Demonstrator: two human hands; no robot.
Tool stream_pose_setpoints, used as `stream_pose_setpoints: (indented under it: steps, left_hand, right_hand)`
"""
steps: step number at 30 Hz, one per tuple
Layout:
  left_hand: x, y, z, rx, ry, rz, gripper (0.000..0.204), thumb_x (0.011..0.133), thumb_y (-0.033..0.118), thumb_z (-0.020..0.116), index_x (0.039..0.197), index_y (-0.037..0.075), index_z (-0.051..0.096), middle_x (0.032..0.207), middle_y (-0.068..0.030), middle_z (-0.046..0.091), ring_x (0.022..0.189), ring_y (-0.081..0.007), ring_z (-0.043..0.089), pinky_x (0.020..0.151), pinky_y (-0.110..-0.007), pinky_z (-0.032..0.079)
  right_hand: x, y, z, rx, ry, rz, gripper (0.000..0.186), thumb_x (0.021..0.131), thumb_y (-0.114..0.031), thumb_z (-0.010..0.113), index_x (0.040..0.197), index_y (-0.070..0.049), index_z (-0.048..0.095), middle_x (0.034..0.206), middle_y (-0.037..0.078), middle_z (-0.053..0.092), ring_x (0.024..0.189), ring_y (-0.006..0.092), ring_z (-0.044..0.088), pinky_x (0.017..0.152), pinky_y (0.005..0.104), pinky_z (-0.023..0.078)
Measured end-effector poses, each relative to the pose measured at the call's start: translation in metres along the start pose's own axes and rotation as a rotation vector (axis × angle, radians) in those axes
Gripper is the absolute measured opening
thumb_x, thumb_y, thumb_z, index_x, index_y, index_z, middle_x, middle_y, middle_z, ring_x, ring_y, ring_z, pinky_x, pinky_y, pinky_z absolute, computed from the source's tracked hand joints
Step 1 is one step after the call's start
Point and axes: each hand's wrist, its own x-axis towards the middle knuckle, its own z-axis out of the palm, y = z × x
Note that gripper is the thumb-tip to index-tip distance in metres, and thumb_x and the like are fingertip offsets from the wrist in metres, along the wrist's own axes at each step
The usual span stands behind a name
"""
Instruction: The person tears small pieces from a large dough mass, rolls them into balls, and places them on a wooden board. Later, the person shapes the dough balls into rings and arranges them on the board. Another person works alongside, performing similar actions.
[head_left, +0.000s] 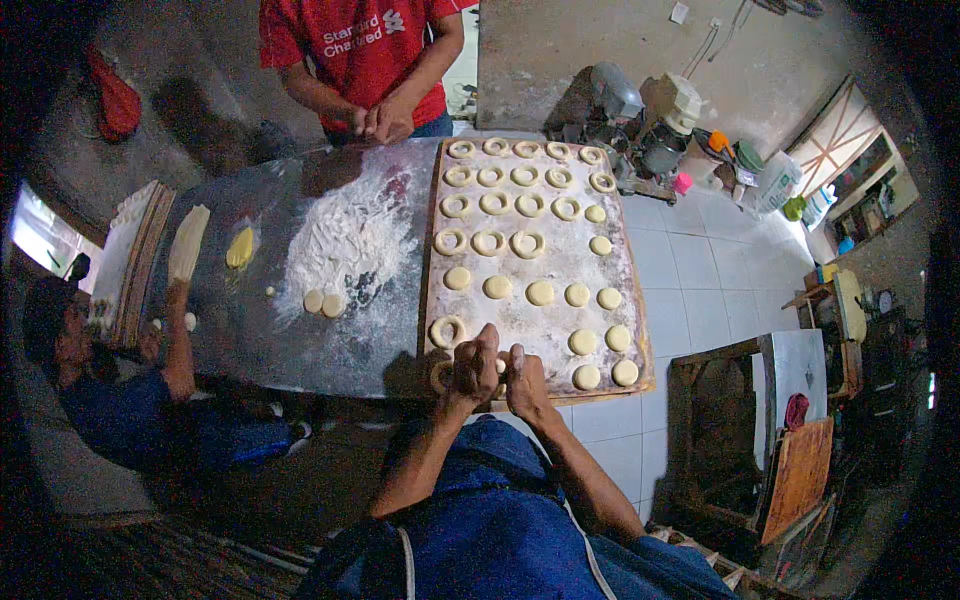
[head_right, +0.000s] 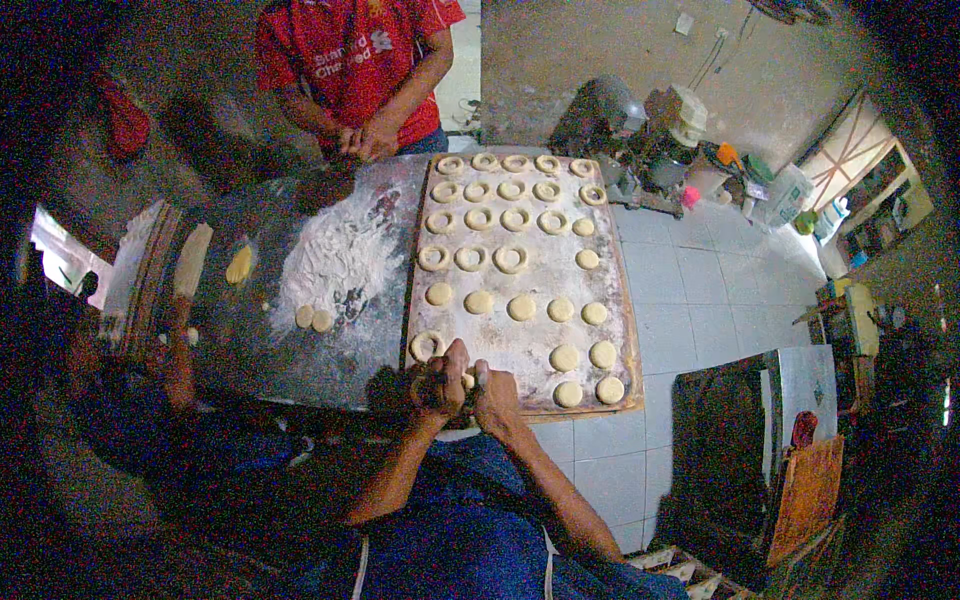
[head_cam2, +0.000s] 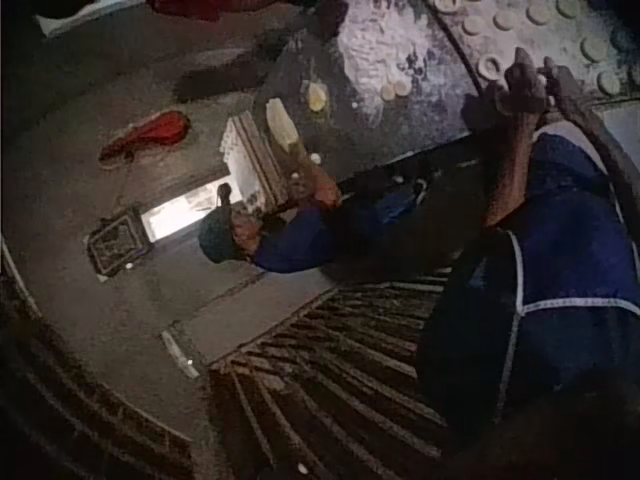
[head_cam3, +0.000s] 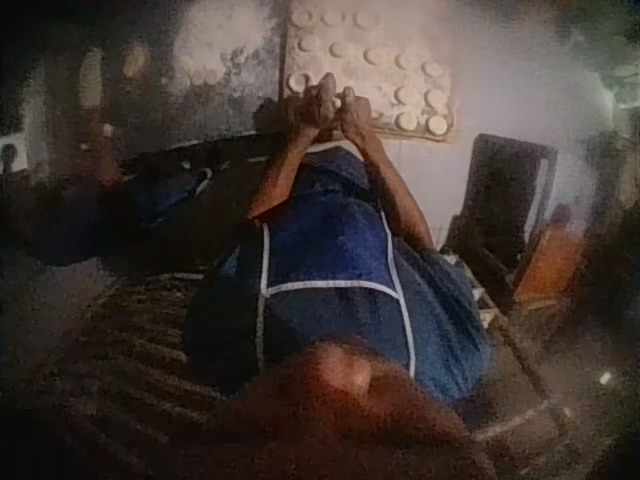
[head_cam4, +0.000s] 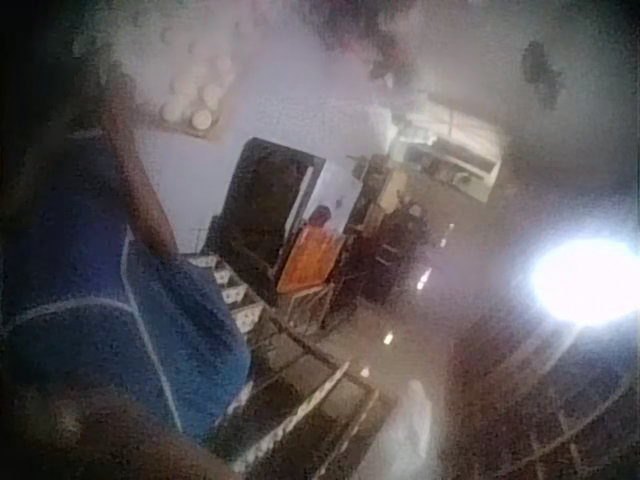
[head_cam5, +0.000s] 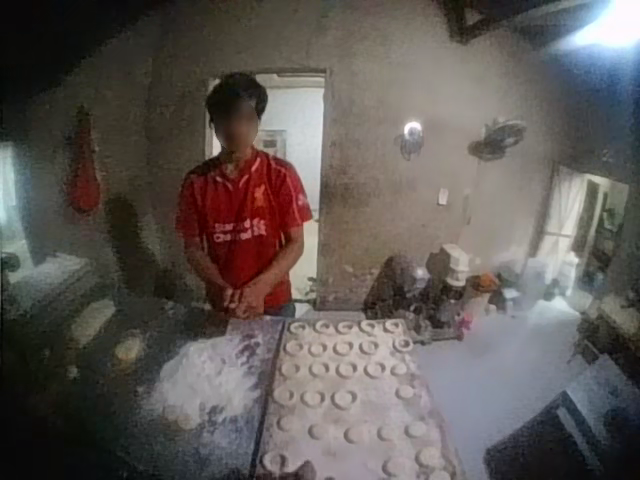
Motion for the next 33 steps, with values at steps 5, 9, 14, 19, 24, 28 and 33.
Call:
stream_pose_setpoints:
  steps: [5, 9, 14, 19, 24, 28, 33]
  left_hand:
    - [0.002, -0.054, -0.023, -0.361, -0.184, -0.040, 0.032, 0.092, 0.031, 0.053, 0.079, 0.003, 0.042, 0.069, -0.0093, 0.040, 0.063, -0.0200, 0.045, 0.059, -0.034, 0.035]
    - [-0.005, -0.034, -0.014, 0.182, 0.041, 0.068, 0.033, 0.093, 0.034, 0.052, 0.080, 0.004, 0.044, 0.070, -0.0066, 0.040, 0.067, -0.0192, 0.046, 0.063, -0.033, 0.038]
    - [-0.010, -0.010, -0.003, 0.126, 0.085, -0.065, 0.030, 0.096, 0.031, 0.052, 0.084, 0.004, 0.048, 0.073, -0.0094, 0.047, 0.069, -0.0230, 0.050, 0.066, -0.036, 0.042]
    - [0.020, -0.061, -0.046, 0.530, -0.032, -0.206, 0.033, 0.101, 0.032, 0.049, 0.100, 0.000, 0.058, 0.085, -0.0134, 0.061, 0.078, -0.0272, 0.057, 0.073, -0.039, 0.048]
    - [0.044, 0.014, -0.010, 0.661, 0.382, -0.182, 0.024, 0.090, 0.022, 0.063, 0.101, 0.002, 0.061, 0.093, -0.0183, 0.063, 0.095, -0.0361, 0.061, 0.084, -0.048, 0.046]
    - [0.040, 0.016, -0.052, 1.025, 0.137, 0.094, 0.028, 0.082, 0.020, 0.071, 0.107, 0.006, 0.068, 0.108, -0.0125, 0.062, 0.112, -0.0319, 0.052, 0.093, -0.052, 0.036]
    - [0.055, 0.016, -0.064, 0.830, -0.207, 0.298, 0.035, 0.075, 0.036, 0.080, 0.099, 0.011, 0.073, 0.103, -0.0052, 0.064, 0.105, -0.0277, 0.056, 0.091, -0.050, 0.037]
  right_hand:
    - [-0.002, 0.009, 0.003, 0.006, -0.146, 0.006, 0.049, 0.103, -0.038, 0.032, 0.087, 0.000, 0.059, 0.071, 0.027, 0.062, 0.068, 0.0485, 0.062, 0.068, 0.0542, 0.049]
    - [0.003, 0.008, 0.009, -0.196, -0.114, -0.244, 0.082, 0.103, -0.061, 0.020, 0.077, 0.003, 0.064, 0.062, 0.017, 0.059, 0.055, 0.0310, 0.057, 0.057, 0.0439, 0.044]
    - [-0.001, 0.017, 0.006, -0.060, -0.038, -0.138, 0.075, 0.102, -0.059, 0.026, 0.082, 0.002, 0.066, 0.063, 0.016, 0.060, 0.056, 0.0322, 0.058, 0.059, 0.0429, 0.046]
    - [0.013, -0.006, 0.001, 0.240, -0.029, -0.290, 0.031, 0.092, -0.028, 0.066, 0.089, 0.003, 0.065, 0.083, 0.010, 0.065, 0.072, 0.0213, 0.061, 0.070, 0.0366, 0.051]
    - [0.030, 0.006, -0.022, -0.206, 0.029, 0.171, 0.052, 0.082, -0.012, 0.076, 0.129, 0.000, 0.055, 0.105, 0.025, 0.065, 0.092, 0.0302, 0.067, 0.079, 0.0441, 0.053]
    - [-0.011, 0.029, -0.045, -0.601, 0.252, 0.049, 0.063, 0.073, -0.005, 0.079, 0.130, 0.001, 0.053, 0.105, 0.025, 0.060, 0.096, 0.0407, 0.060, 0.080, 0.0470, 0.050]
    - [-0.045, 0.065, -0.070, -0.945, 0.345, 0.019, 0.054, 0.077, -0.010, 0.074, 0.125, 0.006, 0.055, 0.115, 0.026, 0.056, 0.107, 0.0445, 0.053, 0.092, 0.0518, 0.043]
